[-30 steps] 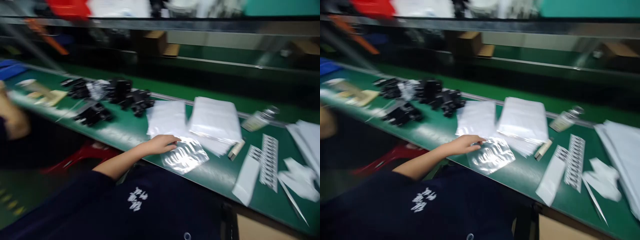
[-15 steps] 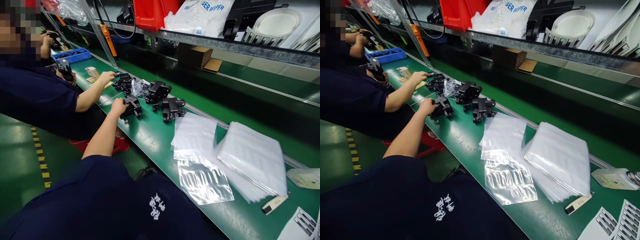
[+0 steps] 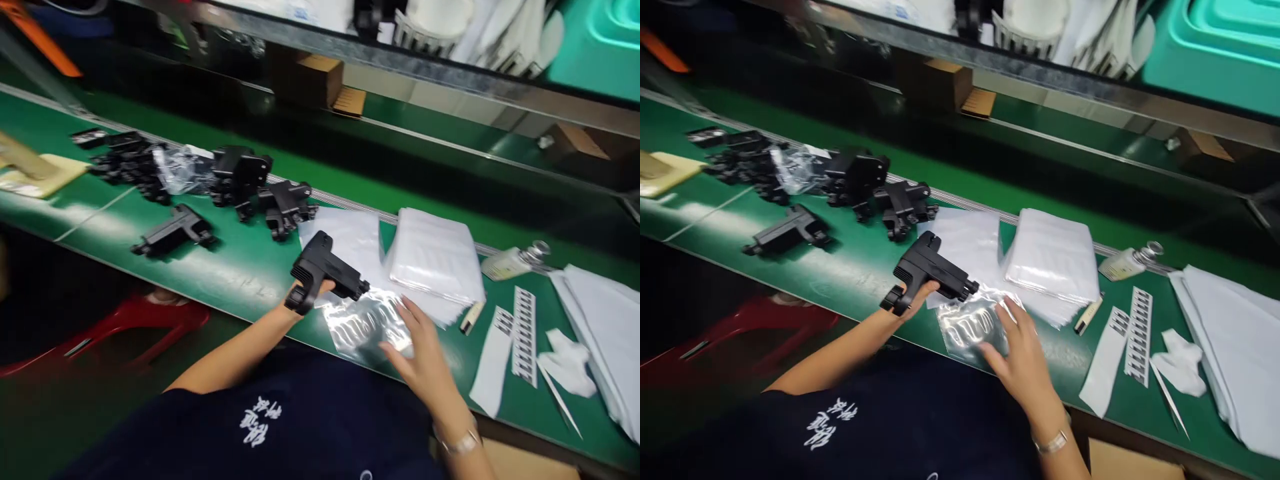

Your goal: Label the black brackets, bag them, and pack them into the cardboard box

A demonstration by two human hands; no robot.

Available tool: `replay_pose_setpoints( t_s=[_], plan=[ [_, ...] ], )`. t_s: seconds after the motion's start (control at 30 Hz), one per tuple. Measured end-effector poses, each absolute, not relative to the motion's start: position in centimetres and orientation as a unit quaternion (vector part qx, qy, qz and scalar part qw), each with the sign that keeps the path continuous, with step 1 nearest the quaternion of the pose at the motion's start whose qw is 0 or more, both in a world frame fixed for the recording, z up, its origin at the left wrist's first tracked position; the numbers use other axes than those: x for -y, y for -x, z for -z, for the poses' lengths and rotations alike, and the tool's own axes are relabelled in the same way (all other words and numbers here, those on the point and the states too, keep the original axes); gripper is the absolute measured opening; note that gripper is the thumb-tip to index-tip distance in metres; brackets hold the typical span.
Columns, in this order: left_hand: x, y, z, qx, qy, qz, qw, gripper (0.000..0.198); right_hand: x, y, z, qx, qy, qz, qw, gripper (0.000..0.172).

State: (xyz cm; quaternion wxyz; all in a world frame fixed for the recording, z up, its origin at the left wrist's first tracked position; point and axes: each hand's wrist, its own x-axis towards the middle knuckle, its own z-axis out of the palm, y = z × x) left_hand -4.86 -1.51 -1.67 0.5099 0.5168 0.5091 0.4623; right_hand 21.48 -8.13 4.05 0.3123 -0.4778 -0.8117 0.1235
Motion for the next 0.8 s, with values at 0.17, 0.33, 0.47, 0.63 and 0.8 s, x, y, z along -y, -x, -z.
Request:
replay_pose_setpoints(
  t_s=[0.17,0.33,0.47,0.63,0.8],
  plan=[
    [3.2,1.1,0.0,-0.377,-0.54,-0.313,0.685,0.068,7.3,-20.1,-3.4,0.794,0.533,-0.109,0.271,0.077],
    [1.5,1.6,-2.1,-0.316,-0.461,-0.266,0.785,0.07,9.2,-23.2,-3.8,0.825,0.515,-0.037,0.231,0.061],
    [1.5,-0.2,-2.1,-0.418,-0.536,-0.297,0.671,0.064,10.1,-24.6,-3.8,0.794,0.519,-0.146,0.282,0.058],
    [2.3,-0.7,-2.5,-0.43,-0.641,-0.291,0.565,0.069,10.0,-26.4,-1.5,0.502,0.598,-0.471,0.41,0.054],
    [2.2,-0.8,-3.2,-0.411,-0.69,-0.258,0.537,0.076,10.4,-27.0,-1.1,0.503,0.572,-0.481,0.434,0.035]
  ],
)
